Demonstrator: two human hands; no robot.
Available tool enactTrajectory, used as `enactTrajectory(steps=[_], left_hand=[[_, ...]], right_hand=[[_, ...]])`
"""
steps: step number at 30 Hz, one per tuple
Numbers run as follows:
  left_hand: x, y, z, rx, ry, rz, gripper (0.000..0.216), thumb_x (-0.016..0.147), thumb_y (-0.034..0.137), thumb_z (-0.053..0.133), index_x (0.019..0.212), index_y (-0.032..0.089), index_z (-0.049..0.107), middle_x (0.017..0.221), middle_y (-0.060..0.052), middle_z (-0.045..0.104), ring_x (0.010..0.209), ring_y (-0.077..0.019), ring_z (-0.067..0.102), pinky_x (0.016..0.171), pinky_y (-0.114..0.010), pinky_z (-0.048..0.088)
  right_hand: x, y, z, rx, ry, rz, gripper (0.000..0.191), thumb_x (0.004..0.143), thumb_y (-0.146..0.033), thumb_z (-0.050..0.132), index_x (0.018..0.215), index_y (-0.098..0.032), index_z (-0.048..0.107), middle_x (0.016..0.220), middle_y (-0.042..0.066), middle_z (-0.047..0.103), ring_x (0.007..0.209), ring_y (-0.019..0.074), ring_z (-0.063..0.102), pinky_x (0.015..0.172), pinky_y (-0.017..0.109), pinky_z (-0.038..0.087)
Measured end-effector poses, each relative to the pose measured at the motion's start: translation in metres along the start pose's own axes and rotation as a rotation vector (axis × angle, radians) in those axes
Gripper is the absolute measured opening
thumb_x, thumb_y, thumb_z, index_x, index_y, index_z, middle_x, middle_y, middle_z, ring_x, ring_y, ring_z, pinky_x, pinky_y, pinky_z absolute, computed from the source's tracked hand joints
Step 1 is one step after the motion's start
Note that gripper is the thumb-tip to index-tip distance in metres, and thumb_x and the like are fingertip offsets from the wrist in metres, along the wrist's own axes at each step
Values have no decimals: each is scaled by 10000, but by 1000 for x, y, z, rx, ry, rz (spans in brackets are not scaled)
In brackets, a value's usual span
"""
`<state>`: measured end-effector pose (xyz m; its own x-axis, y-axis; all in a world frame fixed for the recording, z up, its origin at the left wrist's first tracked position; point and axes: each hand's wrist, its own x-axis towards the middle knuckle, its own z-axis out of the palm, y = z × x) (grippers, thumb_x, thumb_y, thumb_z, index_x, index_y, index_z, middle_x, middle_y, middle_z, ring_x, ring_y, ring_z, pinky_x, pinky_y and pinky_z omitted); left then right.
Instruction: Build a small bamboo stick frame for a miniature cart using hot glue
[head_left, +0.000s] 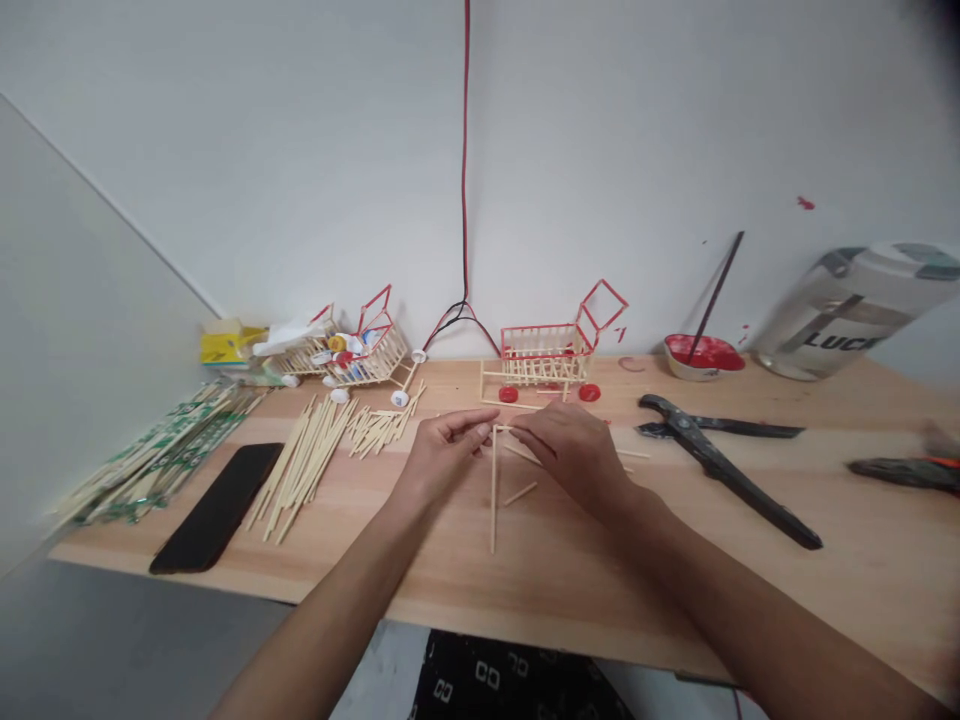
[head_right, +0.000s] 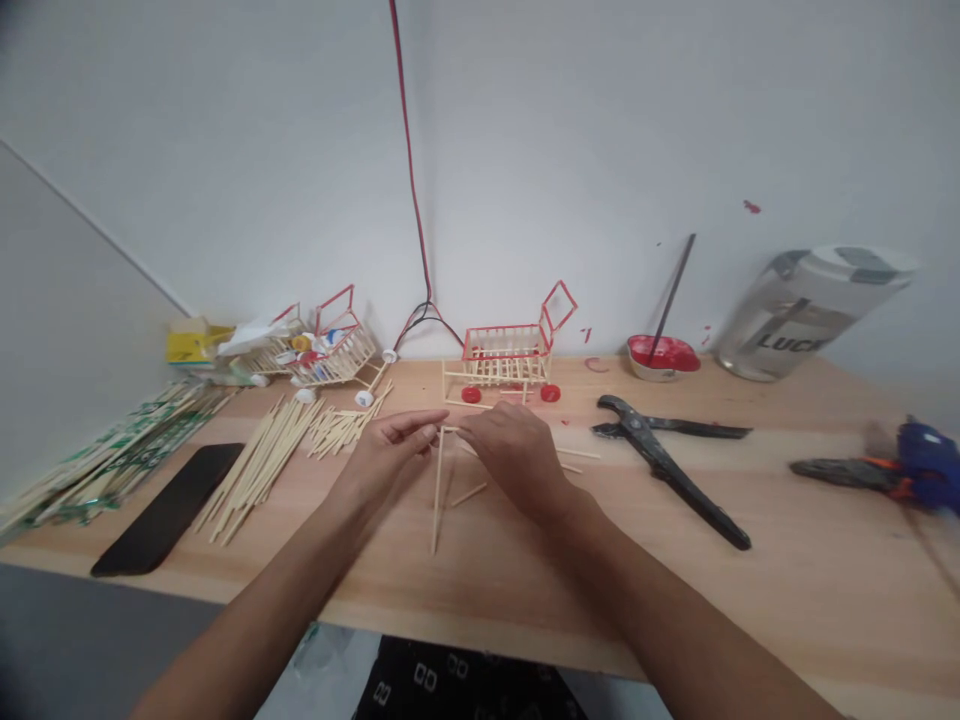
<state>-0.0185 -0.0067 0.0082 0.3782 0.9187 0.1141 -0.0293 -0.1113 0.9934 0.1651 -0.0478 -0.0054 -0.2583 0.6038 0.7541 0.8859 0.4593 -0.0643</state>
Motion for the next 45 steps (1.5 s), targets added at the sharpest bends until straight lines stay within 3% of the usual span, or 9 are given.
enactTrajectory(steps=[11,20,29,40,45], left_hand=[[3,-11,0,-192,-33,-112,252,640,265,784,864,155,747,831,-74,723,732,-127,620,694,-232,447],[3,-5,-4,-250,-59,-181,282,641,304,792,861,138,733,759,-54,699,658,-95,595,611,-192,429],[3,-13,-4,-236,-72,-213,288,650,349,781,830,131,725,819,-74,701,665,-106,586,593,-205,429],[3,-8,-4,-144,-97,-200,335,571,395,816,695,111,691,568,-7,590,509,-68,473,532,-206,361],[3,-9,-6,-103,-87,-187,315,575,393,813,688,120,705,584,-20,618,521,-74,495,552,-212,380]], right_hand=[[-1,-4,1,9,28,-32,221,922,-272,510,827,-188,691,726,24,686,702,148,561,659,282,347],[1,-4,0,5,23,-44,224,919,-229,509,790,-183,687,706,29,676,685,148,555,651,280,347],[0,-5,1,5,12,-25,196,909,-244,532,805,-193,690,710,32,672,703,151,560,665,275,347],[-2,-6,3,-9,-6,-61,243,925,-240,495,786,-193,689,668,28,642,675,146,520,650,277,325],[-3,-7,4,-12,-56,-46,255,931,-239,480,790,-201,689,680,28,646,695,152,526,660,283,328]])
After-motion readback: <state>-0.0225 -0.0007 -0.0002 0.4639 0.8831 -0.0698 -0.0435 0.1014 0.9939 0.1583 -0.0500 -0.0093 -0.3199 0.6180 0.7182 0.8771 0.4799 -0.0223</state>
